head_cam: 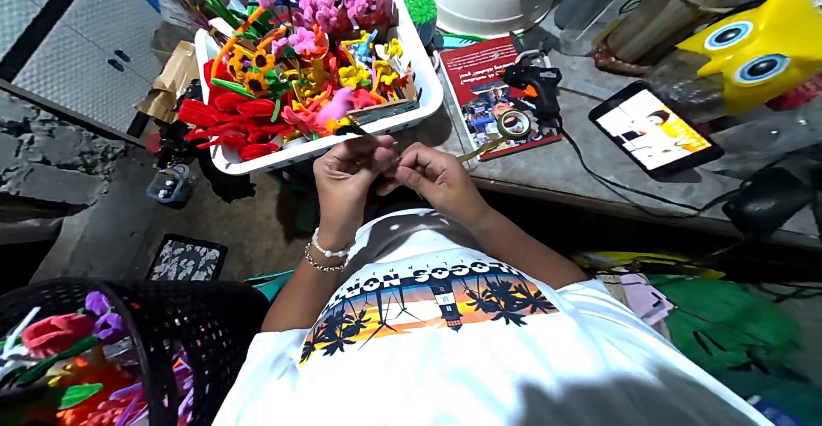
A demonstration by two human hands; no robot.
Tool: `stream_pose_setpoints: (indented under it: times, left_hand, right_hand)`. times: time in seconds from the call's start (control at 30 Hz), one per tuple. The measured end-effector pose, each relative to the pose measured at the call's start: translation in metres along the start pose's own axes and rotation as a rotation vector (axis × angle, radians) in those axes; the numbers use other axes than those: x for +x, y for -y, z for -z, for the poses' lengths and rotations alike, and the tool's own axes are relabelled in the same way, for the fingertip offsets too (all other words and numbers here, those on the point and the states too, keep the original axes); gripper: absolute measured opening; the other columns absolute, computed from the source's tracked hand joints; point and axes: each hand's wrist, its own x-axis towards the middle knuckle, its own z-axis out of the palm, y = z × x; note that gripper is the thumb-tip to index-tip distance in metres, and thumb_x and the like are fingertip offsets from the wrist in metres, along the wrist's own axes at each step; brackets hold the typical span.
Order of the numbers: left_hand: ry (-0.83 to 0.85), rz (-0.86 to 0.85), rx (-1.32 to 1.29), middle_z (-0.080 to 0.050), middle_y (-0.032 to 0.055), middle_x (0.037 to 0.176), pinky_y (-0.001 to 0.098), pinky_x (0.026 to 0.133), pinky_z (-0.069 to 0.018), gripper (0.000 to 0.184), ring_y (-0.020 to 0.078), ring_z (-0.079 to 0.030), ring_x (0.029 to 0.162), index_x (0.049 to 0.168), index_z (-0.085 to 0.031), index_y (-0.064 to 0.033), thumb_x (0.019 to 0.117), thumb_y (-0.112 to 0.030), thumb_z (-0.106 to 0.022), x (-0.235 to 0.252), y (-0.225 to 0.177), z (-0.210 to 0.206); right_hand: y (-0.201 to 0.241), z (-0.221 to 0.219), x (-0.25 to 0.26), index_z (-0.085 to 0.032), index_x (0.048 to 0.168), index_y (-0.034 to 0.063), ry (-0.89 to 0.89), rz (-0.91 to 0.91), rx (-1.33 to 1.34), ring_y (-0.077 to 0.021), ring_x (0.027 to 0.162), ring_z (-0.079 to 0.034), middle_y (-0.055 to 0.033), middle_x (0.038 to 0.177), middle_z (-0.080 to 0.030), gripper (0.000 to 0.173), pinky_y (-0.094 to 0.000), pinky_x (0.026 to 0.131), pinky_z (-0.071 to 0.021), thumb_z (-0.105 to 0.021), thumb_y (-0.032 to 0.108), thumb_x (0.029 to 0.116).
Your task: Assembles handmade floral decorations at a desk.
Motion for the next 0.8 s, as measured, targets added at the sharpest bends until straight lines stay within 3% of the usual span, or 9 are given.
stream_pose_setpoints:
  times: [0.03, 0.17, 0.23, 0.3, 0.37, 0.47, 0.57, 0.63, 0.8]
  left_hand:
    - [0.007, 0.020, -0.021, -0.074, -0.0039, 0.104, 0.0207, 0.077, -0.0603, 0.017, 0.0040, -0.070, 0.085, 0.113, -0.073, -0.0136, 0.0964, -0.009, -0.071, 0.002, -0.001, 0.000]
    - [0.063, 0.120, -0.122, -0.073, -0.0040, 0.106, 0.0233, 0.082, -0.0593, 0.017, 0.0053, -0.069, 0.089, 0.115, -0.072, -0.0138, 0.1015, -0.011, -0.062, 0.008, 0.002, 0.002]
    - [0.077, 0.138, -0.107, -0.072, -0.0039, 0.106, 0.0242, 0.083, -0.0593, 0.025, 0.0063, -0.069, 0.090, 0.126, -0.067, -0.0125, 0.1010, -0.011, -0.063, 0.011, 0.002, 0.003]
    - [0.063, 0.140, -0.053, -0.071, -0.0046, 0.105, 0.0244, 0.079, -0.0608, 0.037, 0.0066, -0.070, 0.088, 0.133, -0.061, -0.0135, 0.0978, -0.021, -0.070, 0.012, 0.002, 0.003]
    - [0.006, 0.102, -0.045, -0.073, -0.0054, 0.105, 0.0253, 0.080, -0.0618, 0.035, 0.0073, -0.072, 0.091, 0.122, -0.064, -0.0175, 0.0907, -0.022, -0.079, 0.010, 0.006, 0.002]
    - [-0.067, 0.026, -0.080, -0.074, -0.0061, 0.097, 0.0242, 0.078, -0.0615, 0.027, 0.0066, -0.072, 0.086, 0.103, -0.071, -0.0213, 0.0830, -0.007, -0.083, 0.008, 0.008, -0.002]
    - [-0.071, 0.044, -0.072, -0.076, -0.0027, 0.096, 0.0249, 0.074, -0.0627, 0.017, 0.0079, -0.073, 0.083, 0.105, -0.071, -0.0166, 0.0905, -0.010, -0.077, 0.008, 0.007, 0.001]
    - [-0.046, 0.068, -0.085, -0.076, -0.0025, 0.099, 0.0254, 0.079, -0.0621, 0.014, 0.0082, -0.073, 0.086, 0.107, -0.072, -0.0170, 0.0931, -0.014, -0.075, 0.009, 0.006, 0.005]
    - [-0.008, 0.129, -0.159, -0.075, -0.0050, 0.097, 0.0219, 0.071, -0.0611, 0.013, 0.0048, -0.071, 0.081, 0.109, -0.072, -0.0192, 0.0970, -0.013, -0.070, 0.008, 0.003, 0.005]
  right_hand:
    - [0.001, 0.002, 0.001, -0.065, 0.098, 0.0006, 0.049, -0.025, 0.103, -0.0141, 0.090, -0.069, -0.0079, 0.100, -0.066, 0.013, -0.0339, 0.083, -0.0607, -0.058, 0.010, 0.1031]
    - [0.003, 0.002, 0.001, -0.061, 0.100, -0.0040, 0.109, -0.107, 0.349, -0.0166, 0.091, -0.074, -0.0134, 0.102, -0.074, 0.013, -0.0328, 0.083, -0.0613, -0.052, 0.004, 0.1044]
    - [0.002, -0.001, 0.001, -0.064, 0.096, -0.0034, 0.017, -0.046, 0.184, -0.0142, 0.086, -0.071, -0.0110, 0.096, -0.071, 0.011, -0.0314, 0.079, -0.0606, -0.058, 0.005, 0.1010]
    - [-0.001, -0.002, 0.002, -0.069, 0.095, -0.0009, -0.074, 0.032, -0.070, -0.0128, 0.089, -0.063, -0.0081, 0.093, -0.067, 0.011, -0.0398, 0.089, -0.0469, -0.063, 0.007, 0.0963]
    - [-0.002, -0.003, 0.002, -0.071, 0.094, 0.0005, -0.110, 0.071, -0.170, -0.0130, 0.091, -0.062, -0.0074, 0.092, -0.067, 0.012, -0.0463, 0.095, -0.0397, -0.063, 0.009, 0.0961]
    - [-0.001, -0.004, 0.003, -0.071, 0.097, -0.0003, -0.092, 0.078, -0.144, -0.0126, 0.088, -0.062, -0.0072, 0.091, -0.068, 0.010, -0.0438, 0.091, -0.0437, -0.065, 0.008, 0.0956]
    - [-0.001, -0.002, 0.002, -0.064, 0.102, -0.0039, 0.010, 0.022, 0.097, -0.0100, 0.082, -0.067, -0.0085, 0.090, -0.070, 0.011, -0.0291, 0.078, -0.0553, -0.058, 0.006, 0.1017]
    - [0.002, -0.001, 0.002, -0.059, 0.105, -0.0040, 0.086, -0.049, 0.290, -0.0139, 0.087, -0.074, -0.0129, 0.095, -0.075, 0.012, -0.0293, 0.079, -0.0597, -0.052, 0.005, 0.1055]
    - [0.005, 0.003, 0.002, -0.056, 0.103, -0.0014, 0.181, -0.174, 0.518, -0.0117, 0.092, -0.073, -0.0123, 0.100, -0.075, 0.014, -0.0283, 0.084, -0.0573, -0.044, 0.003, 0.1067]
